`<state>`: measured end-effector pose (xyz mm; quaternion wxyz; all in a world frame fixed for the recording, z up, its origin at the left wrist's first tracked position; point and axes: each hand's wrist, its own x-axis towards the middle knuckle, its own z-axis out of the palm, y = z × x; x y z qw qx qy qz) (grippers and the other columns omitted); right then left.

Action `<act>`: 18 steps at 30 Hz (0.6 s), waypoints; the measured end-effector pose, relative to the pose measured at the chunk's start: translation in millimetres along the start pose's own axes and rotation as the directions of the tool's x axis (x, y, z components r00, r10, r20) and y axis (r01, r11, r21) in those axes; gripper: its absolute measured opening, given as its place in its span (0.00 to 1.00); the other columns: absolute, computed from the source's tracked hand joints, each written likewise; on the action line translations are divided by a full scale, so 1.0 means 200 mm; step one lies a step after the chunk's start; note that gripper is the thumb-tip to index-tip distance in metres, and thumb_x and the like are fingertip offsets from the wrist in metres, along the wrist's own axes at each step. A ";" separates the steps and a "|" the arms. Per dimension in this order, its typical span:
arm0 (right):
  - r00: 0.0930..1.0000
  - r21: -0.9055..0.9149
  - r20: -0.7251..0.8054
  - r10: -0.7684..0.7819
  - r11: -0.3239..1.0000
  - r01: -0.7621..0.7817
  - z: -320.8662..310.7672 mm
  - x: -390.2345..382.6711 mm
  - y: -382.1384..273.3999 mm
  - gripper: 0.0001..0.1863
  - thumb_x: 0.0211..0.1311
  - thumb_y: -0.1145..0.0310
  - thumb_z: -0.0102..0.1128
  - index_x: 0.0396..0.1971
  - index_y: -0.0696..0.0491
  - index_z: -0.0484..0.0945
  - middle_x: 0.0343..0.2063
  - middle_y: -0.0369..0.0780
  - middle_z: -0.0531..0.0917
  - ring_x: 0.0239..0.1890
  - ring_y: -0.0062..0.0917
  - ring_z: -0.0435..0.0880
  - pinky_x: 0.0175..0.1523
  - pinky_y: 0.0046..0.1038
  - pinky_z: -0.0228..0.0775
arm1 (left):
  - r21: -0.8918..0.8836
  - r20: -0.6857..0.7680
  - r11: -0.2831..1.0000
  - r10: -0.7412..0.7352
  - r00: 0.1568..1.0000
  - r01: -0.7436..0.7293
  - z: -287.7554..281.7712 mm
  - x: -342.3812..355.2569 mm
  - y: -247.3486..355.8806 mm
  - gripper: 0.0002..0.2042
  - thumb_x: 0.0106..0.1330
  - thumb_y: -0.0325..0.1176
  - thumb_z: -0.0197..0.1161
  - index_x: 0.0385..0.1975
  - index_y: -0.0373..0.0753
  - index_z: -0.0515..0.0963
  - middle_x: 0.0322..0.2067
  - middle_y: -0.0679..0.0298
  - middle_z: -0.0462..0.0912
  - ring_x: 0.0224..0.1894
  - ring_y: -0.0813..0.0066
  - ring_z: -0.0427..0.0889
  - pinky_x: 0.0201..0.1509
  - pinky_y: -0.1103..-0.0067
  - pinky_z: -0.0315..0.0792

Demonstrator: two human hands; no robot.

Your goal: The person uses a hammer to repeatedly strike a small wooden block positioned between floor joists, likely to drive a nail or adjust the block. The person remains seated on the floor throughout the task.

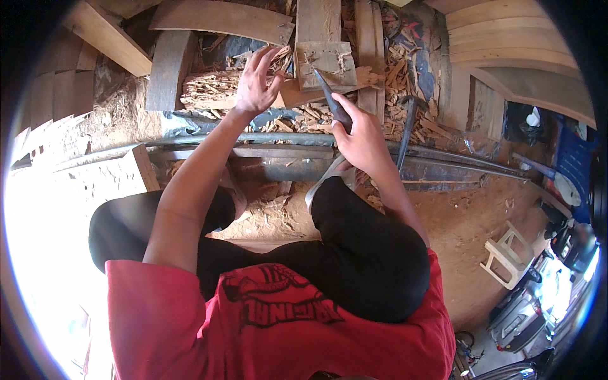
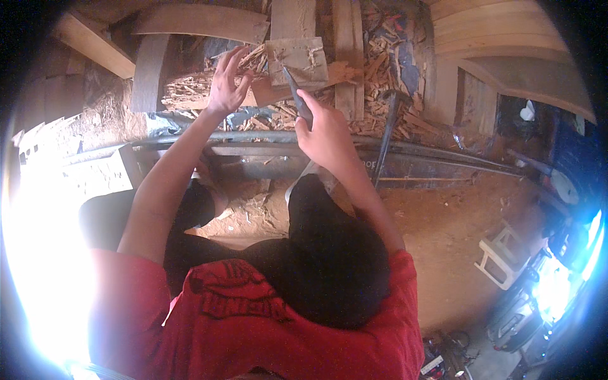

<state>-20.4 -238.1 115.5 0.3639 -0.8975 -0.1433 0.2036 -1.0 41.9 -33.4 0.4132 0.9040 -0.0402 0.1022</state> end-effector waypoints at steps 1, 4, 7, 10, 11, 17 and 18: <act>1.000 -0.005 0.005 0.016 1.000 -0.016 0.00 0.00 -0.01 0.28 0.68 0.70 0.65 0.69 0.54 0.79 0.32 0.59 0.87 0.37 0.57 0.88 0.47 0.49 0.79 | 0.064 -0.089 0.994 0.088 0.992 -0.083 0.00 -0.01 0.02 0.35 0.64 0.46 0.70 0.72 0.41 0.74 0.71 0.42 0.69 0.71 0.43 0.73 0.77 0.52 0.67; 1.000 -0.009 -0.011 0.019 1.000 -0.019 0.00 0.00 -0.02 0.27 0.68 0.69 0.65 0.67 0.54 0.81 0.30 0.59 0.87 0.36 0.57 0.88 0.46 0.49 0.80 | 0.138 -0.091 0.937 0.335 0.938 -0.322 0.02 -0.09 0.15 0.34 0.60 0.43 0.73 0.70 0.44 0.76 0.70 0.44 0.69 0.71 0.41 0.73 0.75 0.49 0.68; 0.999 0.001 -0.046 -0.001 1.000 0.001 0.01 0.01 0.00 0.24 0.68 0.70 0.64 0.63 0.56 0.83 0.33 0.60 0.87 0.39 0.56 0.89 0.49 0.49 0.80 | 0.058 -0.040 0.843 0.537 0.843 -0.535 0.11 -0.13 0.36 0.37 0.56 0.39 0.77 0.70 0.49 0.74 0.69 0.47 0.71 0.73 0.41 0.73 0.76 0.48 0.69; 0.995 0.060 -0.102 -0.006 0.998 0.012 0.01 0.05 0.03 0.19 0.71 0.68 0.60 0.56 0.60 0.84 0.39 0.62 0.86 0.45 0.56 0.88 0.53 0.50 0.79 | -0.069 -0.046 0.844 0.530 0.847 -0.532 0.17 -0.17 0.55 0.41 0.53 0.32 0.81 0.71 0.49 0.72 0.71 0.48 0.71 0.73 0.42 0.74 0.76 0.51 0.70; 0.994 0.063 -0.107 -0.004 0.998 0.010 0.01 0.06 0.04 0.18 0.72 0.66 0.58 0.54 0.61 0.84 0.42 0.63 0.86 0.47 0.55 0.88 0.55 0.50 0.78 | -0.069 -0.054 0.869 0.488 0.871 -0.490 0.19 -0.16 0.60 0.46 0.50 0.32 0.82 0.74 0.46 0.69 0.70 0.47 0.72 0.72 0.42 0.74 0.76 0.51 0.70; 0.979 0.162 -0.006 0.203 0.966 -0.199 -0.06 0.09 0.02 0.20 0.77 0.62 0.48 0.51 0.63 0.81 0.43 0.63 0.85 0.51 0.51 0.88 0.58 0.50 0.77 | -0.183 -0.068 0.909 0.368 0.927 -0.375 0.21 -0.11 0.76 0.52 0.45 0.24 0.80 0.77 0.35 0.64 0.70 0.46 0.73 0.71 0.41 0.75 0.76 0.55 0.71; 0.968 0.260 0.001 0.251 0.935 -0.242 -0.07 0.09 0.00 0.20 0.77 0.62 0.48 0.52 0.63 0.81 0.42 0.62 0.86 0.51 0.49 0.89 0.58 0.49 0.77 | -0.176 -0.071 0.912 0.363 0.929 -0.370 0.21 -0.10 0.77 0.52 0.45 0.23 0.79 0.77 0.35 0.63 0.70 0.46 0.73 0.71 0.42 0.75 0.76 0.56 0.71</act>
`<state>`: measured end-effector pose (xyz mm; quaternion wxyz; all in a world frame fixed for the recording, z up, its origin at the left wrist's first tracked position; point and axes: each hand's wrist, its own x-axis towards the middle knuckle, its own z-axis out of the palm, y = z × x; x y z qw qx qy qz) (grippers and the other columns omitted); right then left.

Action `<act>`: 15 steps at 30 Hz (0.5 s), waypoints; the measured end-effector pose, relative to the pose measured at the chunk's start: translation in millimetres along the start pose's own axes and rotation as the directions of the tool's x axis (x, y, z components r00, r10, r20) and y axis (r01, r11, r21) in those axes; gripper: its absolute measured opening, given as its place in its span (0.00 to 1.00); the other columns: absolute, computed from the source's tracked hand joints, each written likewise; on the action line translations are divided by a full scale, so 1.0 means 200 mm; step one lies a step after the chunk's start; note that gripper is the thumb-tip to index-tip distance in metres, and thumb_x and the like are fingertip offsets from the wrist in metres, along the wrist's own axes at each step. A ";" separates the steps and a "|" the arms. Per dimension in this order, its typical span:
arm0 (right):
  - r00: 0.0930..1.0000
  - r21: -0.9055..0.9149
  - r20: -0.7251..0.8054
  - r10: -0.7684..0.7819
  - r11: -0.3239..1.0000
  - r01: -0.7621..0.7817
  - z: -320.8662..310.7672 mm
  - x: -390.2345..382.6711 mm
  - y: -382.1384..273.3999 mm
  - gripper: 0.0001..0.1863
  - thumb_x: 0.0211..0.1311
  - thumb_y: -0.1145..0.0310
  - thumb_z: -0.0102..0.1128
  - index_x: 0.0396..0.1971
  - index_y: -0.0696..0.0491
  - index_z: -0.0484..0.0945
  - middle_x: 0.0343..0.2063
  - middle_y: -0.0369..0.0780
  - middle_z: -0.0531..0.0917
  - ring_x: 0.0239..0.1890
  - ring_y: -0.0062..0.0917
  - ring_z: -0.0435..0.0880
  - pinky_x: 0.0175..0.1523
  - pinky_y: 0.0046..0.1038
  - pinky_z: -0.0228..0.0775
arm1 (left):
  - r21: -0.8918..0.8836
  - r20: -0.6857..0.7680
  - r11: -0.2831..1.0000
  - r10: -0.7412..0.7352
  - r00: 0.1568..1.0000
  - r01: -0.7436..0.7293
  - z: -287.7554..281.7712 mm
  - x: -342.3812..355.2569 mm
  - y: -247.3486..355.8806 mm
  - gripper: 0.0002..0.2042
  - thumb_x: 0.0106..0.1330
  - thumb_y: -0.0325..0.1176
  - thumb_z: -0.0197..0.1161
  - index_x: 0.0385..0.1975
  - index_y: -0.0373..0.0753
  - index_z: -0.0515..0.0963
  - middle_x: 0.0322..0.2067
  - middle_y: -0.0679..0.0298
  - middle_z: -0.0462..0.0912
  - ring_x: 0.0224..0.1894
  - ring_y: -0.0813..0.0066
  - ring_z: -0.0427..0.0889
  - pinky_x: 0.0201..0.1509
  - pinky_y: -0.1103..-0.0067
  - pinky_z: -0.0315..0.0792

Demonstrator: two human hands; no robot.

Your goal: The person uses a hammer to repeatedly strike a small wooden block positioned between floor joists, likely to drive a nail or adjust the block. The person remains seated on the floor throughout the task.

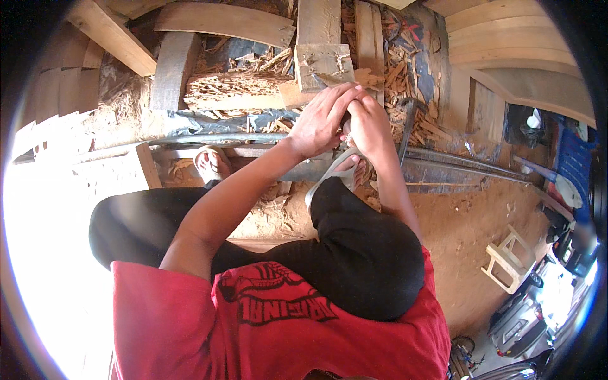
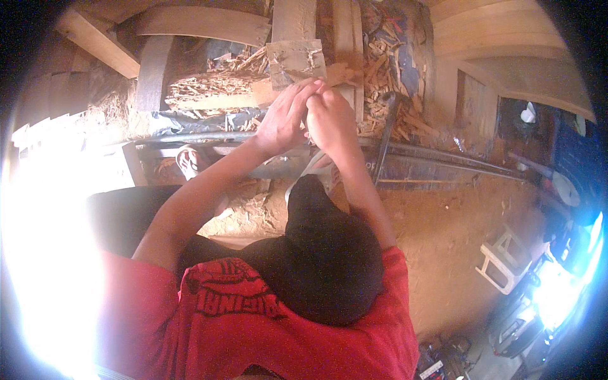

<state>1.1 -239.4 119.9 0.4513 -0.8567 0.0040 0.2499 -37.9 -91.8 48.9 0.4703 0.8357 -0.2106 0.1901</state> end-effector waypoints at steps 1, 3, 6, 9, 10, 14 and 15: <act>0.998 0.197 -0.006 0.060 0.979 -0.057 0.00 -0.01 -0.02 0.18 0.77 0.63 0.50 0.54 0.60 0.80 0.43 0.55 0.87 0.43 0.40 0.92 0.51 0.47 0.82 | 0.020 0.007 0.999 -0.030 1.000 0.030 0.00 0.00 0.01 0.48 0.49 0.23 0.76 0.77 0.35 0.65 0.64 0.49 0.78 0.64 0.45 0.79 0.71 0.57 0.74; 1.000 0.320 -0.007 -0.016 0.947 0.018 -0.01 -0.01 -0.05 0.16 0.79 0.63 0.52 0.55 0.57 0.80 0.42 0.44 0.87 0.42 0.29 0.89 0.48 0.37 0.81 | 0.023 0.037 0.999 -0.050 0.998 0.049 -0.01 0.01 0.01 0.45 0.52 0.25 0.74 0.76 0.35 0.66 0.56 0.51 0.81 0.58 0.48 0.81 0.66 0.57 0.76; 0.983 0.478 0.182 0.030 0.871 -0.116 -0.13 -0.03 -0.02 0.18 0.82 0.59 0.56 0.61 0.53 0.79 0.45 0.40 0.88 0.42 0.24 0.91 0.43 0.27 0.81 | 0.021 0.001 1.000 -0.001 1.000 0.001 -0.05 0.00 -0.02 0.34 0.56 0.28 0.73 0.67 0.36 0.75 0.41 0.56 0.82 0.45 0.52 0.81 0.54 0.59 0.76; 0.977 0.412 0.166 -0.133 0.910 0.054 -0.26 -0.04 0.17 0.19 0.78 0.62 0.66 0.60 0.58 0.80 0.47 0.41 0.88 0.47 0.23 0.89 0.51 0.27 0.78 | -0.047 0.073 0.998 0.032 0.997 -0.029 -0.08 0.00 -0.04 0.19 0.56 0.31 0.77 0.47 0.37 0.83 0.36 0.58 0.83 0.41 0.53 0.81 0.49 0.62 0.75; 0.998 0.328 0.056 -0.018 0.945 -0.001 -0.28 -0.05 0.27 0.19 0.80 0.61 0.64 0.61 0.57 0.80 0.47 0.40 0.88 0.46 0.23 0.90 0.50 0.27 0.79 | -0.054 0.068 0.998 0.028 0.997 -0.024 -0.08 0.00 -0.04 0.16 0.57 0.32 0.78 0.44 0.38 0.82 0.35 0.58 0.82 0.40 0.53 0.81 0.48 0.62 0.74; 0.941 0.208 -0.328 0.081 0.978 -0.012 -0.25 -0.05 0.80 0.19 0.79 0.63 0.66 0.63 0.54 0.79 0.49 0.39 0.89 0.48 0.26 0.90 0.51 0.30 0.81 | -0.155 -0.034 0.985 -0.079 0.996 0.073 -0.04 0.02 -0.04 0.16 0.62 0.37 0.82 0.30 0.40 0.77 0.28 0.58 0.81 0.35 0.52 0.80 0.44 0.62 0.73; 0.913 -0.049 -0.408 0.005 0.998 -0.027 -0.23 -0.08 0.94 0.20 0.76 0.63 0.70 0.62 0.54 0.80 0.50 0.42 0.88 0.50 0.31 0.89 0.53 0.35 0.80 | -0.178 -0.054 0.979 -0.107 0.993 0.096 -0.03 0.03 -0.05 0.16 0.62 0.37 0.82 0.30 0.40 0.76 0.29 0.58 0.81 0.35 0.52 0.80 0.44 0.62 0.73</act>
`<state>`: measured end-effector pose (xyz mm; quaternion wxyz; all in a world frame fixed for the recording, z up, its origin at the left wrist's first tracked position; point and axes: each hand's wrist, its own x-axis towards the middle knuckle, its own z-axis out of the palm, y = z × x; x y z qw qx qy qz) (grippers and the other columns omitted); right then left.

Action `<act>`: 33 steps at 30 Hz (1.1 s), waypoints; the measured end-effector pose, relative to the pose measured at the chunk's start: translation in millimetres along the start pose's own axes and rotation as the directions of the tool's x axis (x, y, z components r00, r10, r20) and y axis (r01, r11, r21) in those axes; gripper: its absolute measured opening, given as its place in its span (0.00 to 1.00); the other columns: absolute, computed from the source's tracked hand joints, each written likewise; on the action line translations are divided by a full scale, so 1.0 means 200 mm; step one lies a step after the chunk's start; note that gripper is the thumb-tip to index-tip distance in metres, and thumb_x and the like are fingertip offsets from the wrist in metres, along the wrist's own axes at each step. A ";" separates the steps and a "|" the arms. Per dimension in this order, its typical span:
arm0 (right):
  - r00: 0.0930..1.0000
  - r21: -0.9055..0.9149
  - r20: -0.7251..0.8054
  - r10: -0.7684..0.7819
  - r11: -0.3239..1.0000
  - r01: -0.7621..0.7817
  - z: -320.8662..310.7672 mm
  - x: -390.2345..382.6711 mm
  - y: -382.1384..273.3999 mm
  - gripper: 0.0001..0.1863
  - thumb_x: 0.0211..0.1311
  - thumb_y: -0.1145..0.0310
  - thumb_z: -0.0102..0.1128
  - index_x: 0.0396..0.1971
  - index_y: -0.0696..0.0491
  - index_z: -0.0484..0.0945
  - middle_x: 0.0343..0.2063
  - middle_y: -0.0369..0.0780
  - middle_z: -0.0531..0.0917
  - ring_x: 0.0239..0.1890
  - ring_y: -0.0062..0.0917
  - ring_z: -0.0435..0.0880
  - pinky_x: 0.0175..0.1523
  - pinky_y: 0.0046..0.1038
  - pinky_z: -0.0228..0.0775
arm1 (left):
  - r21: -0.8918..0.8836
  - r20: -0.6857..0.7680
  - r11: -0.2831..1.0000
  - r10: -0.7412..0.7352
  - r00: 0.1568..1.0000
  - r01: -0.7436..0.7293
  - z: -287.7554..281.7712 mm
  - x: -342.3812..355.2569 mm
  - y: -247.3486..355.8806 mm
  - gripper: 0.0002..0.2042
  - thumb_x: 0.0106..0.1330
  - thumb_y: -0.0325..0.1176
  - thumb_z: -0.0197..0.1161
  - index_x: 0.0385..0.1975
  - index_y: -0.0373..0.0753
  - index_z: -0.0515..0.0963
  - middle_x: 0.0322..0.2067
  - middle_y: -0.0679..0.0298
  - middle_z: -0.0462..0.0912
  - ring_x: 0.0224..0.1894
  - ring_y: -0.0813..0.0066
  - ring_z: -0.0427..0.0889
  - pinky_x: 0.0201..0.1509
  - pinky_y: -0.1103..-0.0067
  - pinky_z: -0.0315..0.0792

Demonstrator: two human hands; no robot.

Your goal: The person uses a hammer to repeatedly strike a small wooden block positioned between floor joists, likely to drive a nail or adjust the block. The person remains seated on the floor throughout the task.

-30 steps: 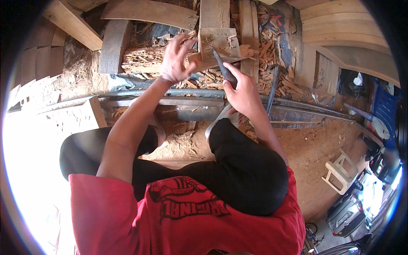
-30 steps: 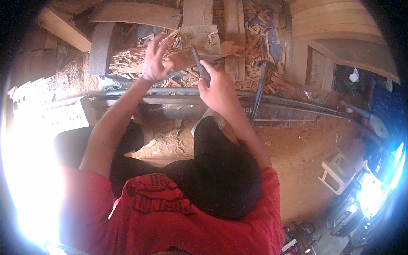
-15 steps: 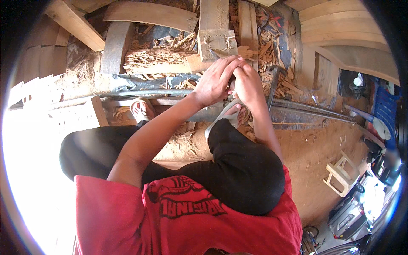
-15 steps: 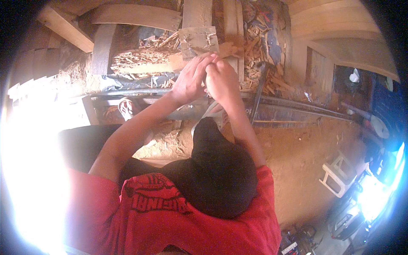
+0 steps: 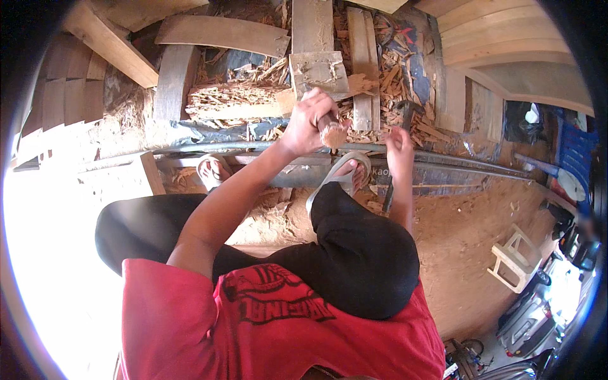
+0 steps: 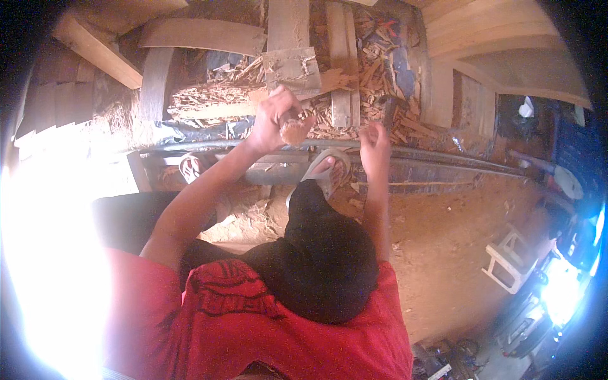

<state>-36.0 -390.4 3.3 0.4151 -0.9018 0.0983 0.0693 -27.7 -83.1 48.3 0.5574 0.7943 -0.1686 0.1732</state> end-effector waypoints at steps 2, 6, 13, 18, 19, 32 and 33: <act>0.995 -0.300 -0.103 -0.005 0.954 -0.026 0.02 -0.11 0.23 0.23 0.69 0.63 0.76 0.59 0.55 0.79 0.52 0.48 0.86 0.55 0.41 0.85 0.58 0.44 0.76 | -0.009 -0.009 0.999 -0.047 0.999 0.047 0.00 0.02 -0.02 0.17 0.61 0.37 0.81 0.29 0.40 0.75 0.29 0.58 0.81 0.36 0.52 0.80 0.44 0.62 0.73; 0.964 -0.471 -0.267 0.013 0.870 -0.142 0.04 -0.25 0.44 0.28 0.61 0.62 0.80 0.57 0.53 0.77 0.52 0.53 0.84 0.61 0.54 0.78 0.66 0.55 0.68 | 0.027 0.064 0.999 0.022 0.998 -0.024 -0.02 0.01 -0.04 0.15 0.57 0.35 0.80 0.30 0.41 0.76 0.30 0.59 0.81 0.38 0.52 0.80 0.45 0.63 0.73; 0.908 -0.433 -0.271 0.321 0.801 -0.412 -0.03 -0.13 0.41 0.34 0.61 0.63 0.78 0.63 0.55 0.72 0.50 0.57 0.88 0.56 0.59 0.85 0.62 0.56 0.76 | -0.021 0.114 0.998 0.054 0.992 -0.052 -0.04 0.00 -0.05 0.13 0.53 0.36 0.77 0.31 0.42 0.78 0.32 0.60 0.82 0.40 0.53 0.80 0.47 0.62 0.73; 0.952 -0.497 -0.209 0.224 0.814 -0.300 -0.04 -0.04 0.47 0.30 0.67 0.58 0.72 0.63 0.58 0.74 0.44 0.60 0.89 0.52 0.59 0.89 0.58 0.55 0.79 | -0.001 0.238 0.997 0.080 0.968 -0.083 -0.05 0.00 -0.06 0.12 0.54 0.34 0.73 0.33 0.40 0.79 0.32 0.59 0.82 0.42 0.52 0.79 0.50 0.60 0.72; 0.946 -0.473 -0.217 0.242 0.821 -0.319 -0.04 -0.04 0.48 0.28 0.68 0.57 0.71 0.61 0.58 0.76 0.43 0.60 0.90 0.51 0.59 0.89 0.57 0.55 0.79 | 0.008 0.228 0.997 0.073 0.971 -0.077 -0.05 0.00 -0.06 0.12 0.54 0.35 0.73 0.33 0.40 0.79 0.32 0.58 0.82 0.42 0.52 0.79 0.50 0.60 0.72; 0.993 -0.111 -0.096 0.062 0.991 -0.072 -0.41 -1.03 -0.12 0.23 0.76 0.47 0.69 0.48 0.54 0.83 0.27 0.34 0.85 0.30 0.30 0.84 0.38 0.39 0.77 | 0.172 0.051 0.985 -0.025 0.998 0.015 0.15 0.08 -0.03 0.07 0.58 0.34 0.72 0.33 0.42 0.82 0.31 0.56 0.85 0.44 0.51 0.84 0.49 0.57 0.73; 0.993 -0.110 -0.099 0.062 0.991 -0.073 -0.41 -1.09 -0.18 0.23 0.76 0.46 0.69 0.48 0.54 0.83 0.27 0.35 0.85 0.31 0.30 0.85 0.39 0.39 0.77 | 0.197 0.060 0.979 -0.055 0.997 0.042 0.16 0.08 -0.02 0.07 0.58 0.33 0.72 0.34 0.42 0.82 0.31 0.56 0.86 0.44 0.51 0.84 0.49 0.57 0.73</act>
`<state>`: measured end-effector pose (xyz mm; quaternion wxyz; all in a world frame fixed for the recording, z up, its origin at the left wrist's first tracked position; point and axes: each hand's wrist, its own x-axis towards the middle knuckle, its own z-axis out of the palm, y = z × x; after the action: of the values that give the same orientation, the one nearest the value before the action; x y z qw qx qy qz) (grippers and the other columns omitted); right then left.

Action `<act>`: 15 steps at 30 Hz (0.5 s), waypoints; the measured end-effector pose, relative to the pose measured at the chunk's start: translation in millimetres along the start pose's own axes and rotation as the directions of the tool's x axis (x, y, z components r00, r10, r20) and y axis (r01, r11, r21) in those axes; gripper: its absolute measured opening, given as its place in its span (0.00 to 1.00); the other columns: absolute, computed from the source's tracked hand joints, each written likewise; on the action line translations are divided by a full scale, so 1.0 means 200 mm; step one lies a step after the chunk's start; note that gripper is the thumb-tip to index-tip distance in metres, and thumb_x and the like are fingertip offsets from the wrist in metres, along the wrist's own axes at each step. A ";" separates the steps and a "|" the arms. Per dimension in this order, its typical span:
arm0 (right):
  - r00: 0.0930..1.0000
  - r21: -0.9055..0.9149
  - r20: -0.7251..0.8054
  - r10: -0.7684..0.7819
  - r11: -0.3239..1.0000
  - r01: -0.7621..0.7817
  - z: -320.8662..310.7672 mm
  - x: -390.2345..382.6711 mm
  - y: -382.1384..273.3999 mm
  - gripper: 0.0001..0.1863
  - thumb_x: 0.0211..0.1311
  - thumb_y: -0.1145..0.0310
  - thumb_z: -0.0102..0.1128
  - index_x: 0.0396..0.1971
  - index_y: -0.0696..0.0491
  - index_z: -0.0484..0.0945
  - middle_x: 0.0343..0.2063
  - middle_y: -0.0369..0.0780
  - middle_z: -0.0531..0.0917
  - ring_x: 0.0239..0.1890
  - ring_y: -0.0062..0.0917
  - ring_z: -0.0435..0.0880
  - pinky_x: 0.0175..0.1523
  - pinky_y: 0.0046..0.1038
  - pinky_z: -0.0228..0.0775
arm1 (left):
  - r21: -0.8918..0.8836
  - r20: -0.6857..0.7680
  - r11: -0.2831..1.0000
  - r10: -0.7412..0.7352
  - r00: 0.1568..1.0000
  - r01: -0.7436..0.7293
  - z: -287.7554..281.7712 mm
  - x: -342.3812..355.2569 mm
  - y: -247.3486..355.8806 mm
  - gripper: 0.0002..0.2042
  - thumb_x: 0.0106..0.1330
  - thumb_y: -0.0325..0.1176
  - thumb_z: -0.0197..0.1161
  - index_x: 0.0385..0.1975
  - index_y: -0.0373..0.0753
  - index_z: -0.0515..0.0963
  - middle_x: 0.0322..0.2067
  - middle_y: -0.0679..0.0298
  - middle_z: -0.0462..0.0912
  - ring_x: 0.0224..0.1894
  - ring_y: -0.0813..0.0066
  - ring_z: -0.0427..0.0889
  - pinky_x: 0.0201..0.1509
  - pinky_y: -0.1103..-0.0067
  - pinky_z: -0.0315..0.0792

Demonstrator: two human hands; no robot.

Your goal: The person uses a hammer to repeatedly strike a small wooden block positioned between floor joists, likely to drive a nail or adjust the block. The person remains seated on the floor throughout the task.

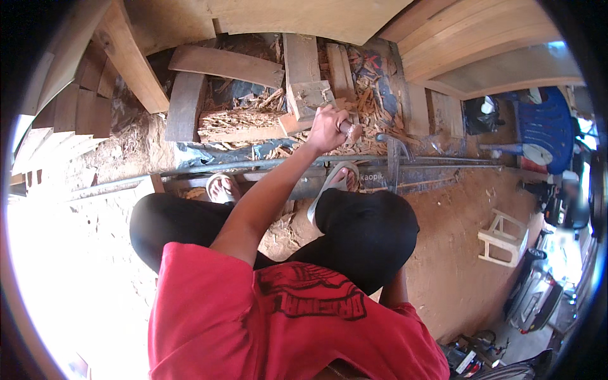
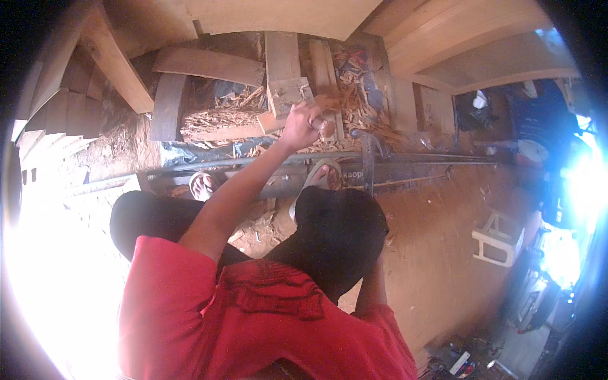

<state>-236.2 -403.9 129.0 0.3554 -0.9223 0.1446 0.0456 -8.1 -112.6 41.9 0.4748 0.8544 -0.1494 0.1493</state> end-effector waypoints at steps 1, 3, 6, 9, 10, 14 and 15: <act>1.000 0.004 -0.004 0.001 1.000 -0.001 -0.02 -0.06 -0.04 0.24 0.76 0.46 0.69 0.48 0.55 0.83 0.27 0.35 0.85 0.31 0.30 0.85 0.39 0.39 0.77 | -0.020 0.026 1.000 -0.022 0.999 0.022 0.00 0.01 0.00 0.07 0.57 0.31 0.71 0.34 0.42 0.83 0.32 0.54 0.86 0.44 0.49 0.84 0.49 0.57 0.73; 1.000 0.020 -0.001 0.012 1.000 -0.012 -0.05 -0.13 -0.09 0.24 0.76 0.46 0.69 0.49 0.55 0.83 0.28 0.36 0.86 0.32 0.30 0.85 0.40 0.39 0.77 | -0.094 -0.019 0.995 0.013 1.000 -0.015 -0.02 0.02 0.00 0.07 0.57 0.30 0.70 0.35 0.42 0.83 0.32 0.52 0.86 0.43 0.46 0.84 0.49 0.56 0.74; 1.000 0.052 0.007 0.022 0.998 -0.022 -0.06 -0.14 -0.08 0.26 0.76 0.45 0.68 0.50 0.56 0.83 0.29 0.38 0.86 0.33 0.31 0.86 0.41 0.40 0.78 | -0.204 -0.094 0.978 0.022 0.995 -0.041 -0.07 0.03 -0.01 0.11 0.58 0.29 0.69 0.40 0.40 0.86 0.33 0.50 0.88 0.42 0.42 0.85 0.50 0.54 0.77; 0.999 0.090 0.037 0.024 0.996 -0.027 -0.04 -0.07 -0.07 0.27 0.76 0.44 0.68 0.51 0.56 0.82 0.30 0.39 0.86 0.34 0.31 0.86 0.42 0.40 0.78 | -0.271 -0.128 0.960 0.032 0.991 -0.066 -0.11 0.05 -0.01 0.10 0.57 0.30 0.69 0.38 0.38 0.85 0.33 0.50 0.87 0.41 0.40 0.85 0.47 0.53 0.78; 0.998 0.109 0.052 0.026 0.994 -0.032 -0.04 -0.02 -0.07 0.27 0.76 0.44 0.68 0.51 0.57 0.82 0.31 0.40 0.87 0.34 0.31 0.86 0.42 0.40 0.79 | -0.269 -0.111 0.962 0.017 0.994 -0.046 -0.12 0.05 -0.01 0.10 0.58 0.30 0.70 0.38 0.38 0.85 0.34 0.50 0.87 0.40 0.39 0.85 0.47 0.53 0.79; 0.979 0.419 0.175 0.108 0.891 -0.173 0.00 0.19 -0.08 0.29 0.76 0.43 0.67 0.53 0.58 0.82 0.32 0.42 0.87 0.35 0.32 0.87 0.44 0.40 0.79 | -0.205 0.012 0.975 -0.082 0.997 0.082 -0.14 0.05 0.00 0.20 0.61 0.34 0.72 0.56 0.42 0.88 0.39 0.49 0.91 0.46 0.44 0.87 0.55 0.59 0.81; 0.982 0.236 0.176 0.071 0.965 -0.112 -0.01 0.25 -0.06 0.30 0.76 0.42 0.67 0.53 0.58 0.82 0.32 0.42 0.87 0.36 0.32 0.87 0.44 0.40 0.79 | -0.267 -0.002 0.963 -0.049 0.999 0.046 -0.15 0.05 0.00 0.19 0.61 0.35 0.72 0.53 0.41 0.88 0.39 0.49 0.90 0.45 0.44 0.86 0.53 0.58 0.81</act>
<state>-185.5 -407.0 129.0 0.4750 -0.8566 0.1616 0.1206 -2.8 -88.7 60.3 0.5896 0.7854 -0.1456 0.1199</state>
